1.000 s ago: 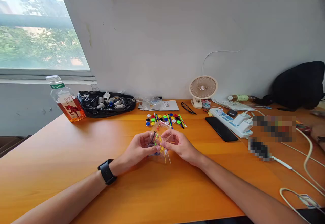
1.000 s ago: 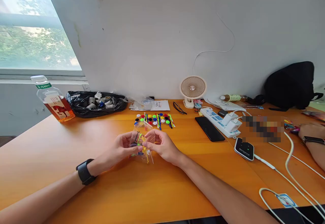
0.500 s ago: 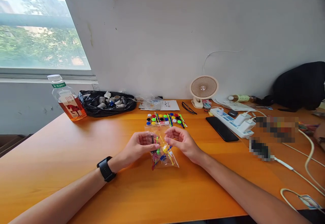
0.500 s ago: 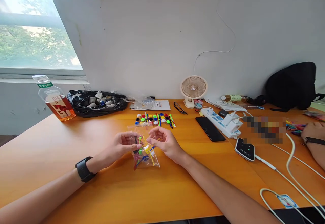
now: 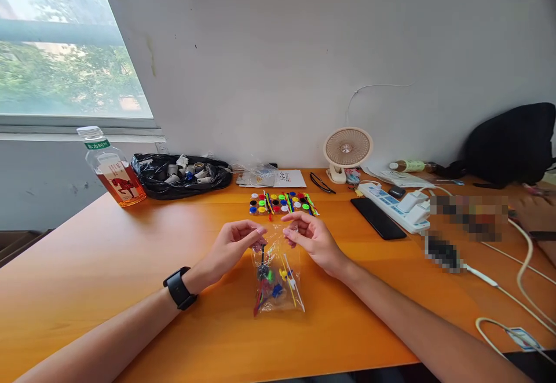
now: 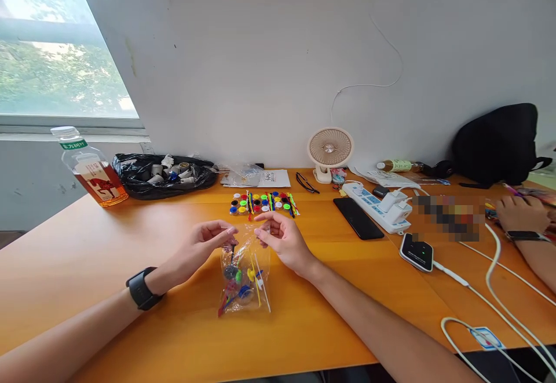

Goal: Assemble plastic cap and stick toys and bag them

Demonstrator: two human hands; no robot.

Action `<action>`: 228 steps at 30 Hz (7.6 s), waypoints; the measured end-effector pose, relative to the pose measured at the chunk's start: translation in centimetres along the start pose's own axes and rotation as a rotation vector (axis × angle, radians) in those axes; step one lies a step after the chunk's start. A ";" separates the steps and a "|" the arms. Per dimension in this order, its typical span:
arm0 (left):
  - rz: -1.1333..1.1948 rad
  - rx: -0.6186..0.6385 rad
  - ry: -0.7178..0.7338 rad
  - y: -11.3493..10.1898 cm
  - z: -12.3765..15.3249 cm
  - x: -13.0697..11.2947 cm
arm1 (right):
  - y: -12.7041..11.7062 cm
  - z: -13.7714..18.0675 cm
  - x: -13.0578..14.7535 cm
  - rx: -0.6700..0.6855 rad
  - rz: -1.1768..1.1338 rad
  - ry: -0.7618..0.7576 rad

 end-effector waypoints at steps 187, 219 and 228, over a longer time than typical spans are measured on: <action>-1.276 0.050 0.667 -0.7 -6.8 -1.5 | 2.9 -1.6 -1.2 0.150 1.265 -0.228; -1.252 0.281 0.977 3.5 0.5 -2.4 | 1.8 -1.7 -0.5 0.111 1.201 -0.393; -1.202 0.396 0.905 4.0 0.6 -1.5 | 1.4 -1.4 0.3 0.073 0.918 -0.492</action>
Point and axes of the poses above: each hand's wrist, its own z-axis away from the middle knuckle, its own y-axis out of the palm, x = y × z, the point moved 9 cm from there along -z, towards the middle knuckle, and after that the axes turned 1 degree about -x, right-handed, at the moved point
